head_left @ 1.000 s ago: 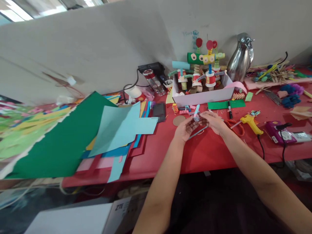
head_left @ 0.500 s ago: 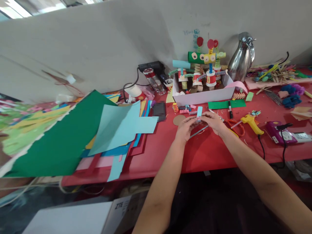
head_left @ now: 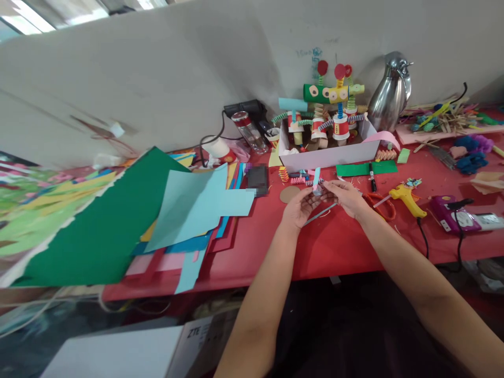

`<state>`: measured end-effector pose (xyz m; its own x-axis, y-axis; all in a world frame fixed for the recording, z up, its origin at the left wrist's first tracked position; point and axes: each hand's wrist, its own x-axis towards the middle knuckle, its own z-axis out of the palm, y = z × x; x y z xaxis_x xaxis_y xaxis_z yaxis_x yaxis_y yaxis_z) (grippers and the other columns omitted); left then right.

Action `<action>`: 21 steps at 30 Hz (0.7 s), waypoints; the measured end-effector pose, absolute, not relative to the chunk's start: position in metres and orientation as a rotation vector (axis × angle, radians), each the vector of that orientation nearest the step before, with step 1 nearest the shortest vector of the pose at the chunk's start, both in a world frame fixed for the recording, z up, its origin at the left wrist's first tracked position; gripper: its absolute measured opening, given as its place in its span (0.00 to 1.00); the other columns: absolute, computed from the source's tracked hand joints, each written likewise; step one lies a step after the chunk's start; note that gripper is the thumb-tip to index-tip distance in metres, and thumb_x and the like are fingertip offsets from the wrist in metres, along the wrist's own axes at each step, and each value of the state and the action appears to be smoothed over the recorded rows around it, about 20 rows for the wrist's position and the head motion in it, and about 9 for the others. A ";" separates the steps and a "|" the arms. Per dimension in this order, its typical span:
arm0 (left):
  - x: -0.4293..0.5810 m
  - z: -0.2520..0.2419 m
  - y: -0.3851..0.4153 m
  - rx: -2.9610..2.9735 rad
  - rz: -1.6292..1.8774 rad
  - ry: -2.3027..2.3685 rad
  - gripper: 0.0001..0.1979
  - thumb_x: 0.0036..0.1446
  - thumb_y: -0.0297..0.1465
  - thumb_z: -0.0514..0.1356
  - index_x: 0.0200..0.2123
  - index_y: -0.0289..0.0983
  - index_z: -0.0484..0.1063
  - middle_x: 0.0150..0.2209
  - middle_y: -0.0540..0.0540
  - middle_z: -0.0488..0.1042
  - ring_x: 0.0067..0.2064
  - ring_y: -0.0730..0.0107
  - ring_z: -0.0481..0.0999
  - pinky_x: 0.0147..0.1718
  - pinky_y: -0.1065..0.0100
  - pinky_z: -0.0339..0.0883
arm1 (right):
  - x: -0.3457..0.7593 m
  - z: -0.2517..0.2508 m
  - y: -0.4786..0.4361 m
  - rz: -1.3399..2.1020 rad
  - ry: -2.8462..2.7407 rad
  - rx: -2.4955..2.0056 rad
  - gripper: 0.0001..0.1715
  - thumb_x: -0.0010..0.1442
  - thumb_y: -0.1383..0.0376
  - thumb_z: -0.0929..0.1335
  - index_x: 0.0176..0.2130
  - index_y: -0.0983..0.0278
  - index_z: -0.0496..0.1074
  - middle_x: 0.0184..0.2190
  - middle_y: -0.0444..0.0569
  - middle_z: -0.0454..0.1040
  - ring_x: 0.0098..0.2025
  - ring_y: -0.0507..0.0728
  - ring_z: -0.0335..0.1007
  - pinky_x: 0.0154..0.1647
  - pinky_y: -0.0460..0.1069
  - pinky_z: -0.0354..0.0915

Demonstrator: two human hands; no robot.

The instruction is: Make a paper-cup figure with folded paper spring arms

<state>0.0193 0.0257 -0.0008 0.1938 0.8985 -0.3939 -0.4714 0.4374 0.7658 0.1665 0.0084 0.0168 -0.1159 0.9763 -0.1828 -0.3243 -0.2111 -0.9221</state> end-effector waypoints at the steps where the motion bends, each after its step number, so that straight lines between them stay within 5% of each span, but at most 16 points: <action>1: 0.019 0.000 0.025 0.552 1.029 0.933 0.03 0.48 0.28 0.64 0.28 0.35 0.77 0.27 0.47 0.79 0.29 0.72 0.77 0.38 0.68 0.72 | 0.166 0.017 0.008 1.557 -0.907 -1.044 0.16 0.46 0.54 0.77 0.25 0.62 0.75 0.23 0.44 0.77 0.26 0.50 0.73 0.33 0.46 0.70; 13: 0.018 0.001 0.024 0.551 1.029 0.898 0.08 0.53 0.34 0.65 0.31 0.35 0.77 0.30 0.45 0.78 0.30 0.72 0.76 0.38 0.68 0.73 | 0.165 0.019 0.007 1.565 -0.917 -1.033 0.16 0.45 0.53 0.77 0.25 0.61 0.76 0.22 0.43 0.77 0.26 0.50 0.73 0.32 0.46 0.71; 21: 0.017 -0.001 0.025 0.546 1.002 0.907 0.04 0.51 0.30 0.64 0.30 0.34 0.77 0.29 0.45 0.79 0.30 0.71 0.77 0.40 0.67 0.72 | 0.165 0.021 0.006 1.559 -0.904 -1.051 0.15 0.45 0.54 0.77 0.24 0.61 0.76 0.22 0.43 0.77 0.26 0.50 0.72 0.33 0.46 0.70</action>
